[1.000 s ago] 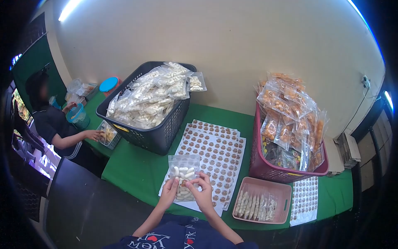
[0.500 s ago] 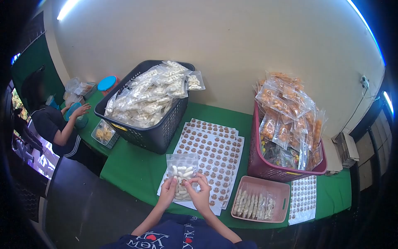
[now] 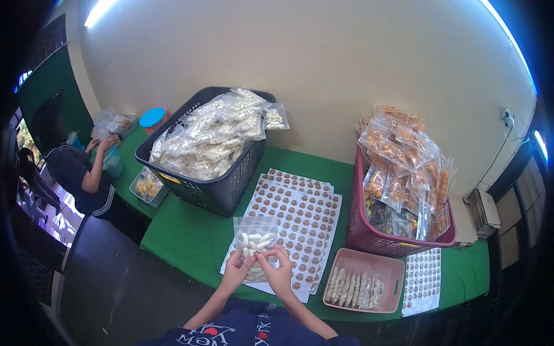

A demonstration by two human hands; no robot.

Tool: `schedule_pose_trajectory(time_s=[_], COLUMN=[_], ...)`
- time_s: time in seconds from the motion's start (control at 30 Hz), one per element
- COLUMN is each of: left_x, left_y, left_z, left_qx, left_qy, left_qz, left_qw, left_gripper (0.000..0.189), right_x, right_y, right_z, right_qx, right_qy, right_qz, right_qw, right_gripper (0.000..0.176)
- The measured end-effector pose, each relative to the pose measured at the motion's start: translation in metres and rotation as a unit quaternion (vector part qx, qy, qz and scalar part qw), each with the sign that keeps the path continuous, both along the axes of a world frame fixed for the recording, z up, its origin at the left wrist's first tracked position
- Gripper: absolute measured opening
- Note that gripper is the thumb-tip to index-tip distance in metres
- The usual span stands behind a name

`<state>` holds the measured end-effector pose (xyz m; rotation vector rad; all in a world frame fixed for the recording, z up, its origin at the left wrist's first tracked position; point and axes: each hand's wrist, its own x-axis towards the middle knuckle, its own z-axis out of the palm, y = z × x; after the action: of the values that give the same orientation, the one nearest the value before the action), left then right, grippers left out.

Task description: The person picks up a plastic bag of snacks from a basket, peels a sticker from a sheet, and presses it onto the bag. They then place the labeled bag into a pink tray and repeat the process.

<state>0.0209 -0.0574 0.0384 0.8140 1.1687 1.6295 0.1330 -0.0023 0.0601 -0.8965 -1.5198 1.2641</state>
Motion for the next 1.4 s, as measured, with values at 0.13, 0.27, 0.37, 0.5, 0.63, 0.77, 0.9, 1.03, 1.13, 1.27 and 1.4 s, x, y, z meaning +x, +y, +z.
schedule_pose_trajectory(time_s=[0.13,0.27,0.37,0.5,0.63,0.77,0.9,1.03,1.13,1.27,1.4], left_x=[0.0,0.0,-0.002,-0.005,-0.016,-0.041,-0.068,-0.084,-0.099,-0.119,-0.14], left_y=[0.0,-0.004,-0.007,-0.01,-0.017,-0.036,-0.053,-0.065,-0.071,-0.075,-0.069], left_z=[-0.003,0.001,0.002,0.002,-0.002,-0.008,-0.005,-0.01,-0.018,-0.025,-0.025], left_qx=[0.023,0.029,0.039,0.048,0.031,-0.001,-0.037,-0.055,-0.063,-0.066,-0.057], left_qy=[-0.018,-0.024,-0.045,-0.063,-0.003,0.017,-0.022,-0.008,0.011,0.009,0.005], left_qz=[0.0,-0.003,-0.018,-0.058,-0.052,-0.02,0.018,0.095,0.156,0.223,0.239], left_qw=[1.0,0.999,0.998,0.995,0.998,1.0,0.999,0.994,0.986,0.973,0.969], left_gripper=[0.032,0.031,0.031,0.034,0.034,0.035,0.032,0.025,0.023,0.02,0.022], right_x=[-0.002,0.001,0.004,0.008,-0.001,-0.026,-0.058,-0.088,-0.105,-0.137,-0.161], right_y=[0.0,-0.005,-0.002,0.003,0.003,-0.009,-0.019,-0.034,-0.035,-0.033,-0.03], right_z=[-0.002,0.007,0.007,0.004,0.005,-0.004,-0.017,-0.024,-0.034,-0.042,-0.04], right_qx=[0.039,0.155,-0.016,-0.08,-0.151,-0.186,-0.199,-0.207,-0.174,-0.129,-0.157], right_qy=[-0.026,-0.116,0.039,0.039,0.049,0.069,0.062,0.062,-0.006,-0.047,0.005], right_qz=[-0.012,-0.039,0.024,0.087,0.133,0.173,0.207,0.244,0.279,0.315,0.331], right_qw=[0.999,0.98,0.999,0.992,0.978,0.965,0.956,0.945,0.945,0.939,0.93], right_gripper=[0.01,0.022,0.053,0.05,0.022,0.014,0.016,0.022,0.03,0.036,0.04])
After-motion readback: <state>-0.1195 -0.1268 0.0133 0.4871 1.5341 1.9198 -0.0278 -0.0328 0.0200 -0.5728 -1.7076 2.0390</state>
